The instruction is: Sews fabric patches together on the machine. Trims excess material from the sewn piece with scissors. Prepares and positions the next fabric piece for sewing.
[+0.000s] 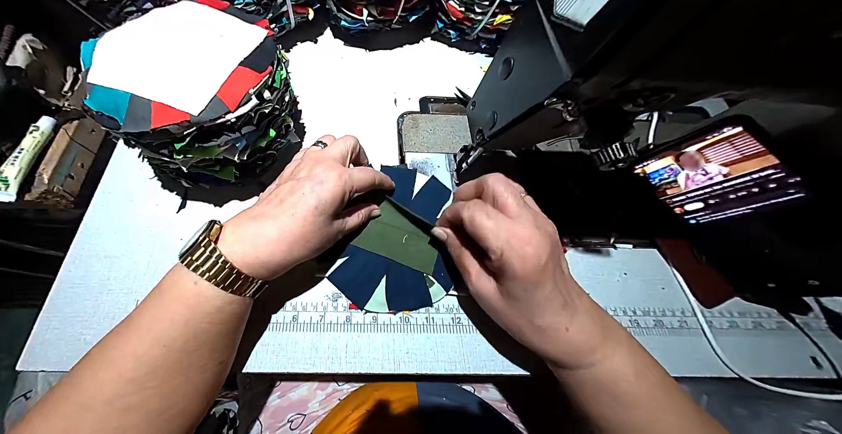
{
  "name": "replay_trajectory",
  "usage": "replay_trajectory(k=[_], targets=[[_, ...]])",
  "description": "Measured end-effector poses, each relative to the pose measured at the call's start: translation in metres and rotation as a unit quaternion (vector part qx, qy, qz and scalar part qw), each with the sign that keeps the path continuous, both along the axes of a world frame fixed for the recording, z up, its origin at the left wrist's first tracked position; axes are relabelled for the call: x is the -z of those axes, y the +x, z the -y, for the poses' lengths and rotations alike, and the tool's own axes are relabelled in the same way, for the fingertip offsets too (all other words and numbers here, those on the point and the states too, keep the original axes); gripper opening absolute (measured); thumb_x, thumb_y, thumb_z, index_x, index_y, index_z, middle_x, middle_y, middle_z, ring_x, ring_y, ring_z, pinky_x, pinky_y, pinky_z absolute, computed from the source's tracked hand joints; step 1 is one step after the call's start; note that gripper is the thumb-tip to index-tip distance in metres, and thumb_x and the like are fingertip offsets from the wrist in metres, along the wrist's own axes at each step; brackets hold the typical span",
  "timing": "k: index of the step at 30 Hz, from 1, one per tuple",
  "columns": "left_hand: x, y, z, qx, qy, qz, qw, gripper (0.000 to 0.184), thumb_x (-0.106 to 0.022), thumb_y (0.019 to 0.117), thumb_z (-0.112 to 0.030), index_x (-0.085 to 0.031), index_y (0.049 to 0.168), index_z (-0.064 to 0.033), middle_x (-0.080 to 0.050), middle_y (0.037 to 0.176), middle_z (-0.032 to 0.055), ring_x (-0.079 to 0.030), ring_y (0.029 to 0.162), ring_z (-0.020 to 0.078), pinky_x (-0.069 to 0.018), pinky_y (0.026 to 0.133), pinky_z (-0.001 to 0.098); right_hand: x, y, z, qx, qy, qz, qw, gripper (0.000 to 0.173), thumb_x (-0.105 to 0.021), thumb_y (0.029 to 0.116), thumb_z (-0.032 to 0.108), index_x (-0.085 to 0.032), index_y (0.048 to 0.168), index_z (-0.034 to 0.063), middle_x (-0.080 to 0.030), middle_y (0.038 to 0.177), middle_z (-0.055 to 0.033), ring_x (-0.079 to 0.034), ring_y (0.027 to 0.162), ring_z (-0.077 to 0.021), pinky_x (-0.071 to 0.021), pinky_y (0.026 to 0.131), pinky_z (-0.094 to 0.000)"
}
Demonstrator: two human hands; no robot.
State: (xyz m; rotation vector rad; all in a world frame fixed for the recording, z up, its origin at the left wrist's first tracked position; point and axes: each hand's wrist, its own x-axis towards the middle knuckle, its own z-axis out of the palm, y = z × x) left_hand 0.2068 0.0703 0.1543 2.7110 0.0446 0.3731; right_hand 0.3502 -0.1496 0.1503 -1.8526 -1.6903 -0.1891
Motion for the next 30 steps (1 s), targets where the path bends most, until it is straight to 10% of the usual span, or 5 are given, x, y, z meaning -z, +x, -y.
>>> replay_trajectory(k=[7, 16, 30], targets=[[0.002, -0.001, -0.005, 0.02, -0.014, 0.054, 0.998, 0.01, -0.073, 0.0889, -0.026, -0.079, 0.096, -0.0226, -0.063, 0.109, 0.0017, -0.056, 0.105, 0.0211, -0.045, 0.09, 0.0424, 0.007, -0.005, 0.005, -0.059, 0.058, -0.029, 0.996, 0.011, -0.058, 0.0945, 0.001, -0.069, 0.098, -0.0003, -0.069, 0.097, -0.0118, -0.067, 0.094, -0.021, -0.0561, 0.081, -0.0322], [-0.003, -0.012, -0.015, 0.058, -0.165, 0.074, 0.982, 0.009, -0.078, 0.0864, -0.021, -0.079, 0.091, -0.0141, -0.067, 0.098, -0.0026, -0.061, 0.097, 0.0046, -0.0499, 0.083, 0.0182, 0.003, -0.005, 0.006, -0.031, 0.09, -0.082, 0.992, 0.016, -0.06, 0.0938, -0.002, -0.07, 0.106, -0.0025, -0.07, 0.097, -0.01, -0.067, 0.092, -0.013, -0.0562, 0.082, -0.0251], [-0.027, -0.037, -0.025, 0.243, -0.352, -0.015, 0.904, 0.01, -0.075, 0.0891, -0.018, -0.076, 0.085, -0.0092, -0.07, 0.085, -0.0035, -0.066, 0.084, 0.0049, -0.0558, 0.073, 0.0175, -0.016, -0.034, 0.04, -0.128, 0.087, -0.16, 0.975, 0.009, -0.06, 0.1004, 0.012, -0.067, 0.105, 0.0105, -0.07, 0.102, 0.0001, -0.067, 0.097, -0.0069, -0.058, 0.082, -0.0211]])
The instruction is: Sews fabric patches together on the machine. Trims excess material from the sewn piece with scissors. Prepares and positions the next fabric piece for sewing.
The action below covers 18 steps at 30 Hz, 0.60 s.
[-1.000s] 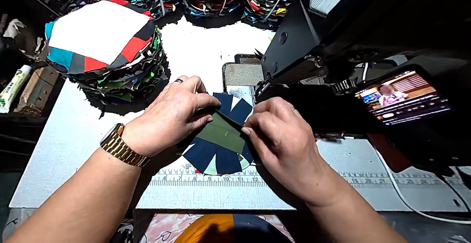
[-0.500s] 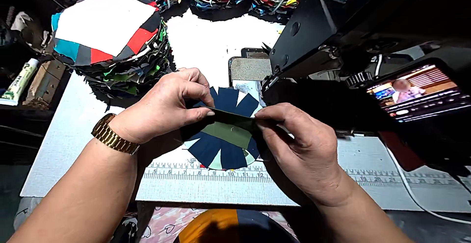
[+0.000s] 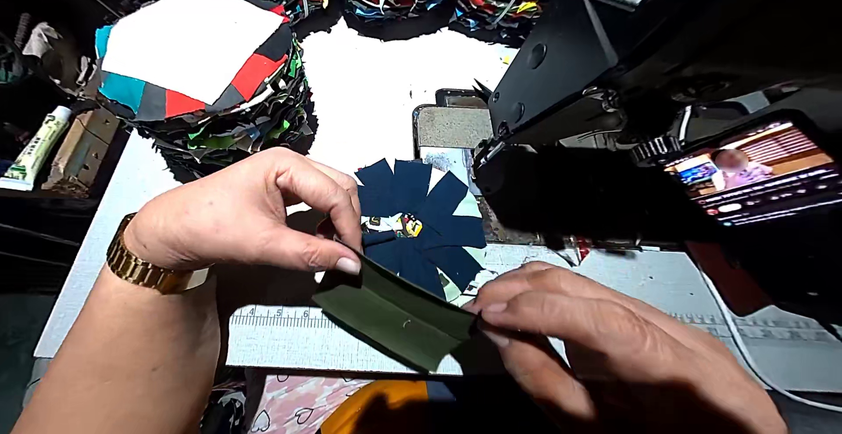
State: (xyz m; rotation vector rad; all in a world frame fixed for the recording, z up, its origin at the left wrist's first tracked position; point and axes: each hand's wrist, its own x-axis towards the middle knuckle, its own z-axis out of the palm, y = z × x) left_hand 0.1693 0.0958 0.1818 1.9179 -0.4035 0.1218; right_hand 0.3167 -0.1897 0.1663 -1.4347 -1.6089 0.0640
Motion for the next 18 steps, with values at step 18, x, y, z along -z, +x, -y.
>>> replay_trajectory(k=[18], targets=[[0.002, -0.02, 0.007, -0.004, 0.084, -0.169, 0.982, 0.012, -0.078, 0.0891, -0.022, -0.079, 0.083, -0.0122, -0.067, 0.066, -0.0069, -0.058, 0.056, -0.0015, -0.0455, 0.047, 0.0142, 0.024, 0.007, -0.016, -0.099, -0.127, -0.019, 0.987, 0.015, -0.059, 0.0986, 0.013, -0.074, 0.102, 0.01, -0.071, 0.092, 0.0014, -0.066, 0.087, -0.0023, -0.0557, 0.076, -0.0164]])
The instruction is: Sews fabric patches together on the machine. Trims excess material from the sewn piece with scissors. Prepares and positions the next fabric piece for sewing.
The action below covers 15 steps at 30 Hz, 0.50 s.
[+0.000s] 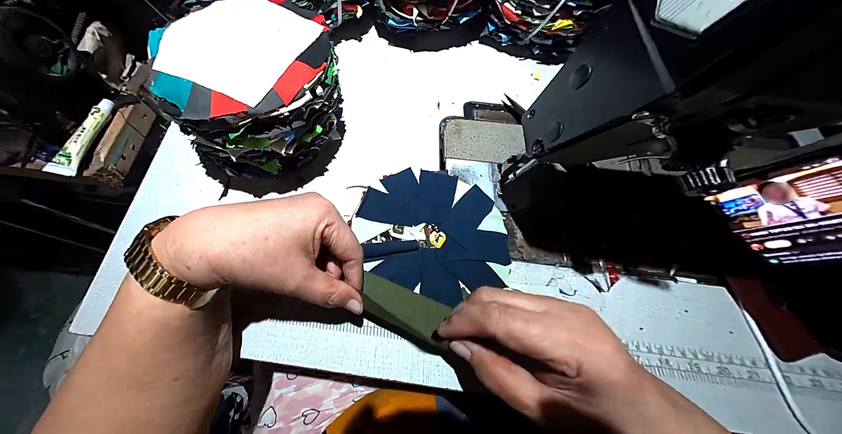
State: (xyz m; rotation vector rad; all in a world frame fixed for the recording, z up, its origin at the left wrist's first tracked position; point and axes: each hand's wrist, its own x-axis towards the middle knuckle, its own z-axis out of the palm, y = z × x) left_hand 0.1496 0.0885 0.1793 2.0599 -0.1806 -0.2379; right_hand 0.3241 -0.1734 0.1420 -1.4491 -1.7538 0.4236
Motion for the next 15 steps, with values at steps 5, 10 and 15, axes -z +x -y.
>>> replay_trajectory(k=[5, 10, 15], targets=[[0.001, -0.013, -0.008, -0.07, 0.023, 0.029, 0.997, 0.017, -0.072, 0.0934, -0.024, -0.079, 0.085, -0.0115, -0.07, 0.07, -0.0067, -0.06, 0.059, -0.0019, -0.0476, 0.049, 0.0147, 0.0, 0.0, 0.001, -0.076, -0.049, 0.064, 0.994, 0.014, -0.062, 0.0993, 0.02, -0.072, 0.095, 0.0118, -0.067, 0.087, -0.0015, -0.063, 0.083, -0.0088, -0.0517, 0.07, -0.0215], [0.008, -0.008, -0.015, -0.159, 0.039, 0.075, 0.984, 0.007, -0.079, 0.0864, -0.017, -0.077, 0.083, -0.0115, -0.068, 0.067, -0.0045, -0.059, 0.057, 0.0009, -0.0464, 0.049, 0.0164, -0.018, 0.005, -0.013, 0.039, -0.006, 0.075, 0.996, 0.017, -0.062, 0.1003, 0.024, -0.076, 0.098, 0.0147, -0.065, 0.09, 0.0064, -0.061, 0.081, 0.0003, -0.0528, 0.068, -0.0155], [0.015, 0.0, -0.008, -0.151, 0.083, 0.101, 0.98, 0.01, -0.082, 0.0841, -0.021, -0.076, 0.083, -0.0133, -0.066, 0.068, -0.0058, -0.058, 0.058, 0.0009, -0.0463, 0.05, 0.0169, -0.021, 0.004, -0.04, 0.088, 0.027, 0.174, 0.98, 0.012, -0.064, 0.094, 0.015, -0.076, 0.094, 0.0119, -0.062, 0.091, 0.001, -0.06, 0.084, -0.0085, -0.0504, 0.068, -0.0227]])
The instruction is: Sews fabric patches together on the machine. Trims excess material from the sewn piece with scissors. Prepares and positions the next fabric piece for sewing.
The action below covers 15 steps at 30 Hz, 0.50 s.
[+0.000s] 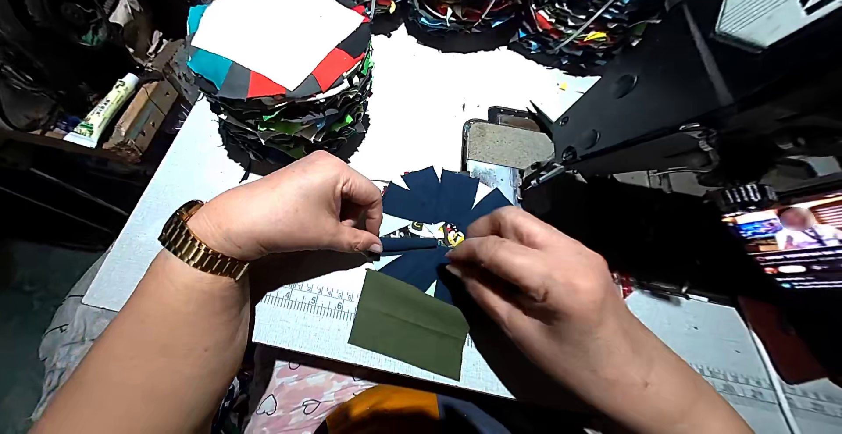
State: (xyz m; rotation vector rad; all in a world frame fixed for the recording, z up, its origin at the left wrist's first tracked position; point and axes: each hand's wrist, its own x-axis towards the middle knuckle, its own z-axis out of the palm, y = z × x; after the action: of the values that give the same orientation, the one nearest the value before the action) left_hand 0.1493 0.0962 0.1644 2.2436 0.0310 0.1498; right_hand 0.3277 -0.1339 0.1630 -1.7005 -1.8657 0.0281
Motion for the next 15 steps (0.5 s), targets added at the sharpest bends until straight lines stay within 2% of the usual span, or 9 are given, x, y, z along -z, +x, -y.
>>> replay_trajectory(k=[3, 7, 12, 15], targets=[[0.003, 0.002, 0.001, -0.005, 0.033, 0.003, 0.999, 0.016, -0.084, 0.0829, -0.027, -0.074, 0.081, -0.015, -0.064, 0.067, -0.0067, -0.058, 0.059, 0.0012, -0.0459, 0.05, 0.0185, 0.002, -0.004, -0.007, -0.047, -0.02, 0.023, 0.998, 0.016, -0.062, 0.0917, 0.014, -0.077, 0.096, 0.0141, -0.06, 0.093, 0.0001, -0.058, 0.087, -0.0115, -0.0488, 0.069, -0.0249], [0.004, 0.005, 0.004, -0.038, 0.109, -0.044, 0.992, 0.029, -0.086, 0.0779, -0.044, -0.068, 0.075, -0.0216, -0.058, 0.065, -0.0102, -0.053, 0.058, 0.0032, -0.0439, 0.052, 0.0256, 0.008, -0.005, -0.01, -0.033, -0.027, 0.039, 0.998, 0.025, -0.06, 0.0941, 0.015, -0.079, 0.108, 0.0164, -0.057, 0.094, 0.0, -0.055, 0.084, -0.0117, -0.0451, 0.066, -0.0255], [0.003, 0.006, 0.006, -0.035, 0.134, -0.04, 0.99, 0.027, -0.083, 0.0814, -0.042, -0.066, 0.075, -0.0212, -0.058, 0.065, -0.0096, -0.053, 0.058, 0.0039, -0.044, 0.052, 0.0267, 0.014, -0.004, -0.013, -0.009, -0.029, 0.044, 0.999, 0.026, -0.057, 0.0956, 0.015, -0.079, 0.11, 0.0162, -0.057, 0.093, -0.0001, -0.054, 0.083, -0.0123, -0.0443, 0.065, -0.0268], [0.003, 0.006, 0.005, -0.042, 0.128, -0.033, 0.99, 0.025, -0.081, 0.0847, -0.041, -0.068, 0.076, -0.0212, -0.059, 0.065, -0.0097, -0.054, 0.058, 0.0035, -0.0446, 0.052, 0.0267, 0.014, -0.004, -0.014, 0.019, -0.022, 0.058, 0.998, 0.031, -0.056, 0.0955, 0.013, -0.078, 0.117, 0.0165, -0.056, 0.093, -0.001, -0.053, 0.083, -0.014, -0.0439, 0.065, -0.0279]])
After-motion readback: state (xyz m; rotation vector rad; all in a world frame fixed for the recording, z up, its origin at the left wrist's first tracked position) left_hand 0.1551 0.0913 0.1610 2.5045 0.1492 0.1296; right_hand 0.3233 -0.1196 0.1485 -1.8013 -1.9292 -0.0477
